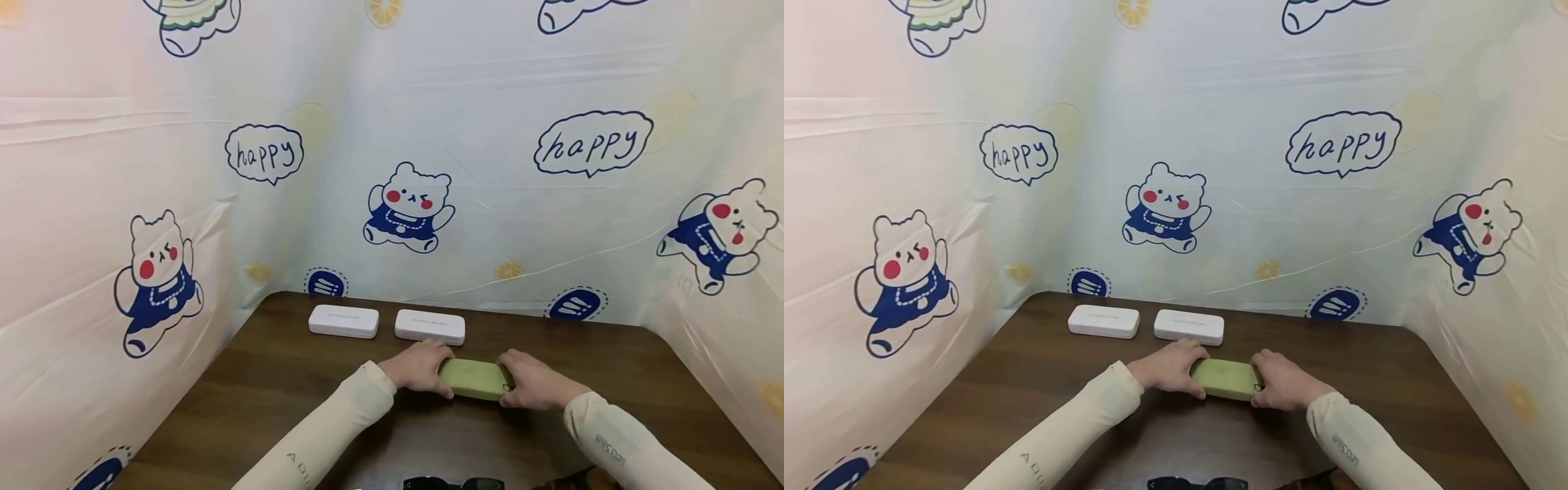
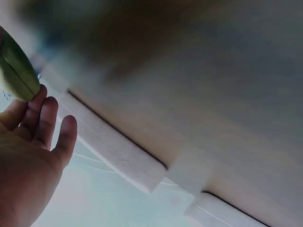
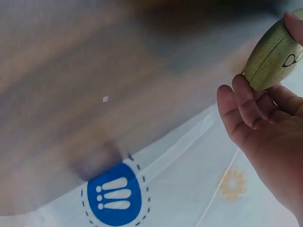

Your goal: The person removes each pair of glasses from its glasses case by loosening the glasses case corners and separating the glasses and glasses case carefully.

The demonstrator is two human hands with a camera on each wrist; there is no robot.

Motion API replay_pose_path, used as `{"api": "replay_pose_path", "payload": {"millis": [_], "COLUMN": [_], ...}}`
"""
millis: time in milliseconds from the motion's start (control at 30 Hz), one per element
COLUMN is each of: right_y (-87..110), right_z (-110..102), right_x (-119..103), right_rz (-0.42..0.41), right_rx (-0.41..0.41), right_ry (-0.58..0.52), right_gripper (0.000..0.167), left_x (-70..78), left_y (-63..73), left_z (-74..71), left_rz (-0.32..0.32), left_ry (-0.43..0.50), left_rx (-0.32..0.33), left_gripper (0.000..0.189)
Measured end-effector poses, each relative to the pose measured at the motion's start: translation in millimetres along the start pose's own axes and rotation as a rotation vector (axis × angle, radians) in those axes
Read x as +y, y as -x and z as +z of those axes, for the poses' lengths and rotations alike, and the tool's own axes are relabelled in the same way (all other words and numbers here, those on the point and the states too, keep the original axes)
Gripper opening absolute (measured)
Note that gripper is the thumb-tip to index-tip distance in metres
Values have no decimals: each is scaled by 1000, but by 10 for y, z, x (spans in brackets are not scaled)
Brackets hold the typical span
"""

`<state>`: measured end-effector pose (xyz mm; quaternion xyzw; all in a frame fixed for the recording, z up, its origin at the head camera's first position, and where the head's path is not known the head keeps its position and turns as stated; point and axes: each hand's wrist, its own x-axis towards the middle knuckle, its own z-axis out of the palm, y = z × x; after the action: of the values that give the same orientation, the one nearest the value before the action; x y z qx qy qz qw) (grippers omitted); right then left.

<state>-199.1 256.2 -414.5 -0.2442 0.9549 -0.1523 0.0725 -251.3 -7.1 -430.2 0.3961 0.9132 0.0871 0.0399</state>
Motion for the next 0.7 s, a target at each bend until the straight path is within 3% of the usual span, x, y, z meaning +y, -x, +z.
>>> {"api": "replay_pose_path", "payload": {"millis": [167, 333, 700], "right_y": [-69, -157, -380], "right_z": [-123, -256, -389], "right_x": [168, 398, 889], "right_rz": [20, 45, 113], "right_rx": [43, 71, 47], "right_ry": [20, 27, 99], "right_gripper": [61, 62, 64], "left_x": [14, 29, 129], "left_y": [-273, -595, -1136], "left_z": [-65, -88, -45], "left_rz": [-16, -45, -135], "left_ry": [-73, -134, -203], "left_rx": [-12, 22, 12], "left_gripper": [70, 72, 69]}}
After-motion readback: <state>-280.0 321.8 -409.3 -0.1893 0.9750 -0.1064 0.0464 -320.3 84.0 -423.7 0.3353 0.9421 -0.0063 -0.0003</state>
